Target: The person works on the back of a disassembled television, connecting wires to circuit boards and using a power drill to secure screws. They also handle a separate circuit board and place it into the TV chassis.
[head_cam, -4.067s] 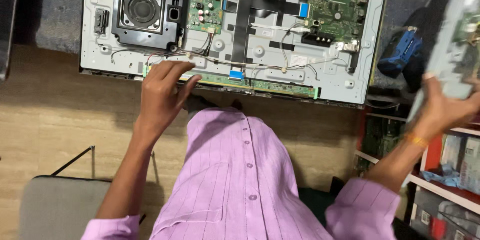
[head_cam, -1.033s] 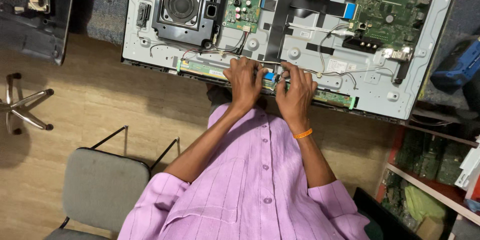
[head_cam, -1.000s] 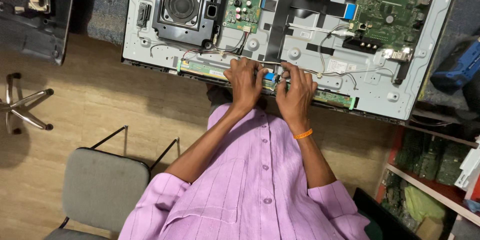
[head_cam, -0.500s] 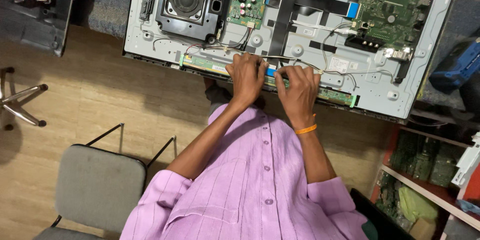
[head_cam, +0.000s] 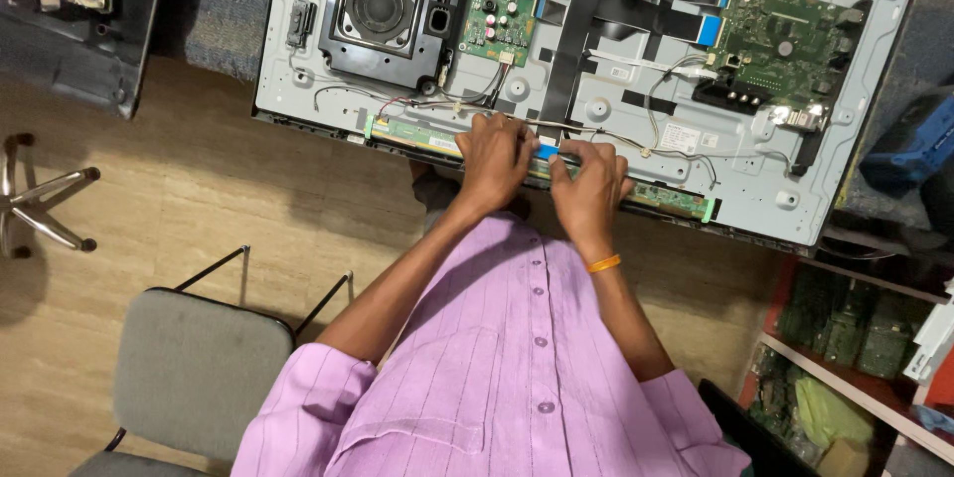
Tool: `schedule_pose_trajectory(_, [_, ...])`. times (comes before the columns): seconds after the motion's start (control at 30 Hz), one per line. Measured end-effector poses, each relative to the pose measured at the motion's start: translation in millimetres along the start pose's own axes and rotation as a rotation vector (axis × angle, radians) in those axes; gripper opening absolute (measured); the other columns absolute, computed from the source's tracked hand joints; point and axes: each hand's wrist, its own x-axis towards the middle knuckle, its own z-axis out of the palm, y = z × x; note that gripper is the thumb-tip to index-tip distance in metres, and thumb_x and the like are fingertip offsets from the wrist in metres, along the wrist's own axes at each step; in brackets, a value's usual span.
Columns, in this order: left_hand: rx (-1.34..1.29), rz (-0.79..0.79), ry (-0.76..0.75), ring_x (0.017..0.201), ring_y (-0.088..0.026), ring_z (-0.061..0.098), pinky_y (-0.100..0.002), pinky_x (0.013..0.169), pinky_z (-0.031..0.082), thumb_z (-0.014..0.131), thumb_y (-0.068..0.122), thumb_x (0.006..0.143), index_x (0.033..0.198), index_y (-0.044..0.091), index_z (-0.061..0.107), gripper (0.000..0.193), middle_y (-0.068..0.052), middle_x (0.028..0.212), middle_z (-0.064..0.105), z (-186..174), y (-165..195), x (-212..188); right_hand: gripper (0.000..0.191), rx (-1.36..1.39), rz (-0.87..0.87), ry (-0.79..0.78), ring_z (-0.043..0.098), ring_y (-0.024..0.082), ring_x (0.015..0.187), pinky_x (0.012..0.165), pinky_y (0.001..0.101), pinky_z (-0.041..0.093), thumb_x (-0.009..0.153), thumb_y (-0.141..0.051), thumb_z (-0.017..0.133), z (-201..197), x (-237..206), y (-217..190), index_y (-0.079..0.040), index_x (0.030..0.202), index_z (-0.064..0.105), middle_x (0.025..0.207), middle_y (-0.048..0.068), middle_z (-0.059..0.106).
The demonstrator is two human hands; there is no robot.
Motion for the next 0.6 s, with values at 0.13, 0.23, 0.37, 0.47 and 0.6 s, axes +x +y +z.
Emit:
schedule_pose_trajectory(0.13, [0.057, 0.02, -0.132, 0.102, -0.031, 0.05, -0.05, 0.084, 0.03, 0.076, 0.031, 0.087, 0.088, 0.013, 0.074, 0.018, -0.007, 0.098, 0.065, -8, -4, 4, 0.017, -0.035, 0.087, -0.073, 0.054, 0.031, 0.108, 0.091, 0.052, 0.034, 0.082, -0.032, 0.082, 4, 15, 6, -0.02, 0.094, 0.079, 0.102, 0.006, 0.066])
schedule_pose_trajectory(0.23, [0.0, 0.001, -0.124, 0.102, -0.029, 0.05, -0.05, 0.085, 0.029, 0.078, 0.03, 0.084, 0.091, 0.014, 0.074, 0.019, -0.005, 0.096, 0.065, -7, -4, 5, 0.016, -0.071, 0.124, -0.075, 0.055, 0.031, 0.108, 0.089, 0.0518, 0.034, 0.083, -0.033, 0.083, 7, 18, 4, -0.02, 0.091, 0.079, 0.101, 0.006, 0.066])
schedule_pose_trajectory(0.37, [-0.001, 0.046, -0.046, 0.103, -0.031, 0.048, -0.05, 0.084, 0.028, 0.08, 0.03, 0.082, 0.094, 0.013, 0.073, 0.022, -0.006, 0.098, 0.064, -4, -3, 2, 0.013, -0.055, 0.09, -0.094, 0.058, 0.029, 0.107, 0.092, 0.0485, 0.035, 0.088, -0.034, 0.081, -1, 17, -1, -0.022, 0.092, 0.078, 0.099, 0.004, 0.067])
schedule_pose_trajectory(0.47, [0.003, 0.04, -0.064, 0.105, -0.031, 0.048, -0.05, 0.084, 0.028, 0.08, 0.027, 0.078, 0.091, 0.012, 0.073, 0.021, -0.006, 0.099, 0.064, -2, -5, 4, 0.02, -0.058, 0.007, -0.027, 0.056, 0.03, 0.106, 0.094, 0.0479, 0.035, 0.089, -0.035, 0.08, -7, 7, -8, -0.018, 0.099, 0.076, 0.102, 0.007, 0.063])
schedule_pose_trajectory(0.6, [-0.048, -0.039, -0.11, 0.105, -0.03, 0.05, -0.051, 0.085, 0.028, 0.078, 0.029, 0.082, 0.091, 0.014, 0.073, 0.018, -0.006, 0.095, 0.064, 2, -10, 6, 0.037, -0.085, -0.132, 0.071, 0.047, 0.035, 0.122, 0.102, 0.0518, 0.031, 0.094, -0.024, 0.074, -3, -19, -21, -0.007, 0.128, 0.068, 0.131, 0.015, 0.057])
